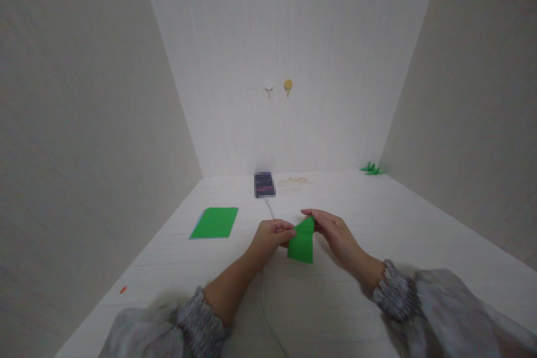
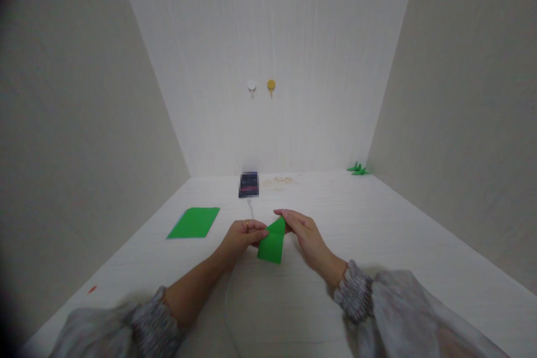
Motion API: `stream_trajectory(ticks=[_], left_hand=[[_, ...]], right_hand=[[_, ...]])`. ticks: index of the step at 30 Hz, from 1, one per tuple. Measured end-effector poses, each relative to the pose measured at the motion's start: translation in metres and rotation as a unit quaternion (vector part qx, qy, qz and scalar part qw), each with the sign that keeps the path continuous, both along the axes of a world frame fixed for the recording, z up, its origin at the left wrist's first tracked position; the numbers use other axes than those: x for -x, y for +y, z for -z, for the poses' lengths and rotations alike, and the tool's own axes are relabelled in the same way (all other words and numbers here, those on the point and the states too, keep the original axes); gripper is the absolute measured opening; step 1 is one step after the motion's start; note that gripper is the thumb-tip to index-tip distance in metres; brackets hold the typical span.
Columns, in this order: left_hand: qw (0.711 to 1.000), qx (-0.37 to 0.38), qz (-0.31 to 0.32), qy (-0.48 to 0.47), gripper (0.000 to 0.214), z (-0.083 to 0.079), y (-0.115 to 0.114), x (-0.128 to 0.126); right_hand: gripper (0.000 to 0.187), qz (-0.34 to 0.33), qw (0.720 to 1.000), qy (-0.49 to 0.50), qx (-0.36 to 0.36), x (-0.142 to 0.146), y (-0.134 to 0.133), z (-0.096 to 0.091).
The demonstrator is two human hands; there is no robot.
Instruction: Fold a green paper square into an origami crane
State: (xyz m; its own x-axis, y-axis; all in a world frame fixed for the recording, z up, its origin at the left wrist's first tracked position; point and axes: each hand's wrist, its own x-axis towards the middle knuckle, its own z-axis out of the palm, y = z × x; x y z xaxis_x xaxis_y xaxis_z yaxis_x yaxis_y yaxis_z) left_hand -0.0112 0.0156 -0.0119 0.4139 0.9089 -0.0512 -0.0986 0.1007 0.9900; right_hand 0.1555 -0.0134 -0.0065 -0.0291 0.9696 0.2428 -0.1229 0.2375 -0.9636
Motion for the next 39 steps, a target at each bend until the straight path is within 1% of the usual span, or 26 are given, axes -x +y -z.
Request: stream_trajectory(ticks=[3,9,12,20,25,29,33,39], left_hand=[[1.0,0.006,0.002,-0.001,0.024,0.002,0.001,0.001],[1.0,0.004,-0.011,0.002,0.026,0.005,0.002,0.001],[1.0,0.004,-0.015,0.008,0.026,0.006,0.003,0.002],[1.0,0.017,-0.019,-0.007,0.026,0.002,0.001,0.0],[1.0,0.007,-0.017,-0.006,0.026,0.002,0.001,-0.001],[1.0,0.002,-0.008,-0.004,0.026,0.002,0.001,-0.002],[1.0,0.002,0.005,-0.001,0.025,0.002,0.0,-0.003],[1.0,-0.003,0.001,0.004,0.027,0.001,-0.001,-0.005]], right_hand=[[0.025,0.004,1.0,-0.012,-0.006,-0.001,0.0,-0.002],[0.024,0.0,1.0,-0.008,0.027,0.0,0.001,-0.003],[0.025,-0.004,1.0,-0.013,0.026,0.0,0.001,-0.002],[0.027,0.002,0.999,-0.043,0.027,-0.001,0.002,-0.003],[0.026,0.012,0.998,-0.034,0.041,0.001,0.001,-0.005],[0.019,-0.019,0.997,-0.049,0.055,0.002,0.002,0.0],[0.014,-0.034,0.997,-0.062,0.042,0.0,0.005,0.007],[0.013,-0.015,0.994,-0.106,0.028,0.001,0.002,-0.001]])
